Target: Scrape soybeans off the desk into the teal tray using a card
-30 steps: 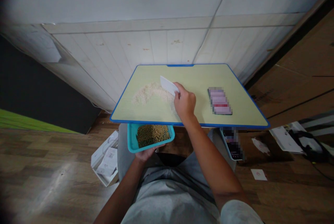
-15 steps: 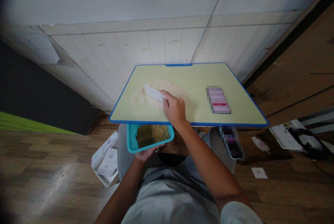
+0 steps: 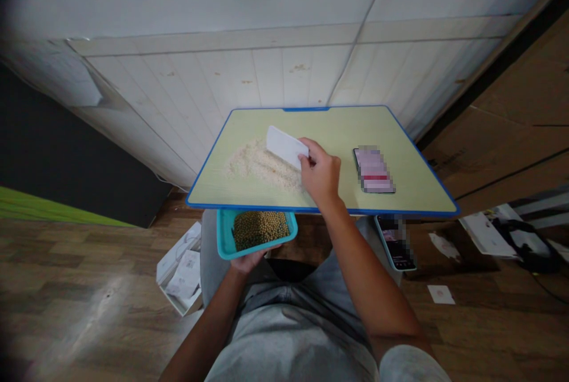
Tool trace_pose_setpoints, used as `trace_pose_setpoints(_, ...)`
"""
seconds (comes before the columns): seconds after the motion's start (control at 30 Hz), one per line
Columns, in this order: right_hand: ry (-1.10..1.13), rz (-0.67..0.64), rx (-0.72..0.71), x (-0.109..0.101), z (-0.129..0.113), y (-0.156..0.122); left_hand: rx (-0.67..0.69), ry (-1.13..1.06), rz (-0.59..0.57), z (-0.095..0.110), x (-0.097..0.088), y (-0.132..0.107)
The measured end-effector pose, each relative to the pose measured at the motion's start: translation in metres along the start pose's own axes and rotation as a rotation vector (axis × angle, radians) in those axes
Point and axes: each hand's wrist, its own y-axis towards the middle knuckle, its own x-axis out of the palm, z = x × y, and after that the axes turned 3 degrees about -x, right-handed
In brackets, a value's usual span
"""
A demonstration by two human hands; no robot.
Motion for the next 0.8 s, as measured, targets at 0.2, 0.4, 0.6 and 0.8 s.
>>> trace_pose_setpoints(0.2, -0.068, -0.149, 0.022, 0.01, -0.008, -0.007, -0.003, 0.01, -0.011, 0.001, 0.003, 0.0)
trace_pose_setpoints(0.4, -0.022, -0.166, 0.06, 0.013, -0.009, -0.005, 0.001, 0.011, 0.001, 0.001, -0.002, 0.0)
trace_pose_setpoints(0.6, 0.107, -0.191, 0.074, 0.011, -0.011, -0.005, -0.008, 0.014, 0.021, 0.0, -0.002, -0.001)
trace_pose_setpoints(0.8, -0.064, -0.128, 0.05, -0.006, -0.016, -0.001, 0.01, 0.016, 0.039, -0.001, 0.001, 0.0)
